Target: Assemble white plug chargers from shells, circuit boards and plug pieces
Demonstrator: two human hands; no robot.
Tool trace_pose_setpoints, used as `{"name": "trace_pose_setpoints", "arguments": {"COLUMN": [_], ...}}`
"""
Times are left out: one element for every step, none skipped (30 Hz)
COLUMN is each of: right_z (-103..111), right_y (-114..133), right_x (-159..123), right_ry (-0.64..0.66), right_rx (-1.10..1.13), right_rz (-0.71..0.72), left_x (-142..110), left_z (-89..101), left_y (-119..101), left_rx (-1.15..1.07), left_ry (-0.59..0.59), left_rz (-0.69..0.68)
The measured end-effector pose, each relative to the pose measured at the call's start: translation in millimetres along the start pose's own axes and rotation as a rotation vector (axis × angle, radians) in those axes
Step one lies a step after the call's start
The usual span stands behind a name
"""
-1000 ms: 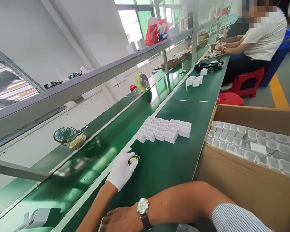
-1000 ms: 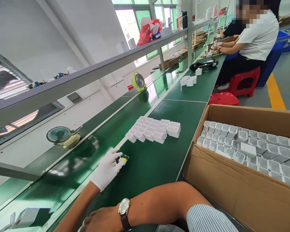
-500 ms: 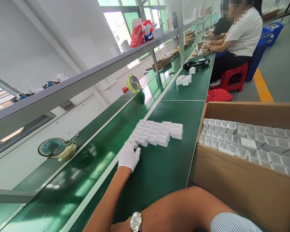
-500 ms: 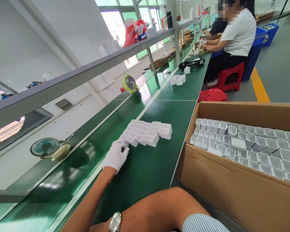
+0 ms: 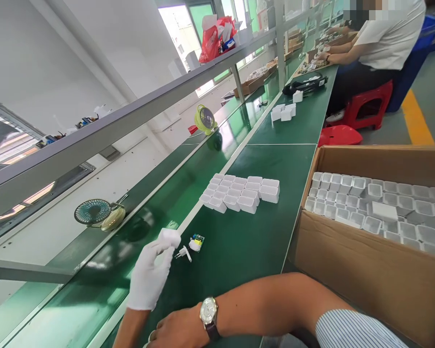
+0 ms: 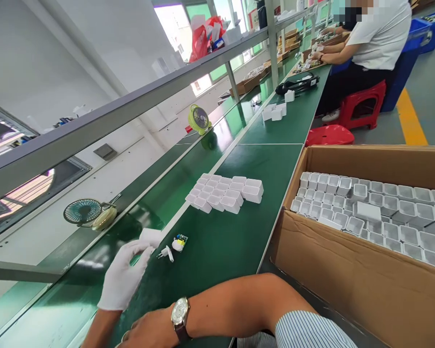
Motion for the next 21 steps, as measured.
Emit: {"name": "trace_pose_setpoints", "arguments": {"right_z": [-2.8,-5.5,-8.2,-10.8,-13.3,-15.7,-17.9,-19.7,-21.1,-22.2,-22.9,-23.3,-23.6,-24.0,-24.4,-24.7,-24.6,-23.9,-22.2,-19.4,-15.5], "right_y": [-1.7,-2.8,-3.2,-3.2,-2.7,-1.8,-0.6,0.7,2.1,3.5,4.7,5.5,5.8,5.4,4.5,2.8,0.4,-2.5,-6.0,-9.9,-14.5], "right_x": [2.0,3.5,4.3,4.7,4.5,4.1,3.4,2.7,2.0,1.4,1.0,0.8,0.7,0.8,1.0,1.2,1.1,0.8,0.1,-1.1,-2.7], "right_ry": [0.004,0.005,0.003,0.003,0.005,0.008,0.011,0.011,0.009,0.004,-0.004,-0.014,-0.023,-0.029,-0.031,-0.034,-0.041,-0.054,-0.077,-0.105,-0.135], "right_rx": [-0.033,-0.062,-0.08,-0.084,-0.084,-0.086,-0.088,-0.094,-0.104,-0.114,-0.123,-0.13,-0.133,-0.133,-0.131,-0.131,-0.132,-0.134,-0.136,-0.139,-0.143], "right_rz": [0.007,0.008,0.002,-0.008,-0.016,-0.024,-0.029,-0.039,-0.053,-0.066,-0.08,-0.098,-0.118,-0.139,-0.159,-0.18,-0.201,-0.217,-0.234,-0.253,-0.281], "left_x": [-16.3,-33.5,-51.6,-70.0,-88.5,-106.6,-123.6,-139.3,-153.1,-165.0,-175.0,-183.3,-190.1,-195.5,-199.8,-203.2,-206.0,-208.3,-210.5,-212.5,-214.6], "left_z": [12.0,22.6,31.6,39.8,47.0,53.3,58.2,61.7,63.9,64.6,64.3,63.2,61.5,59.5,57.3,54.9,52.6,50.3,48.4,46.8,45.7], "left_y": [17.4,35.9,54.7,72.3,88.1,101.2,110.8,117.0,119.9,120.4,119.4,117.7,116.0,114.9,114.4,114.6,115.2,116.2,117.4,118.6,119.8], "left_rx": [0.035,0.061,0.084,0.093,0.101,0.112,0.127,0.145,0.164,0.184,0.203,0.22,0.235,0.249,0.261,0.27,0.276,0.28,0.282,0.283,0.28], "left_ry": [-0.015,-0.024,-0.023,-0.035,-0.048,-0.072,-0.082,-0.079,-0.07,-0.049,-0.028,-0.014,-0.005,-0.002,-0.003,0.0,0.005,0.018,0.033,0.053,0.074], "left_rz": [0.061,0.124,0.192,0.254,0.315,0.376,0.422,0.456,0.475,0.483,0.487,0.487,0.487,0.482,0.47,0.448,0.418,0.383,0.353,0.331,0.323]}}
Point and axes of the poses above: each hand's wrist, its own x-axis towards the middle knuckle, its own z-axis out of the back of the hand, y = z × x, the point moved 3 cm from there along x, towards the middle knuckle
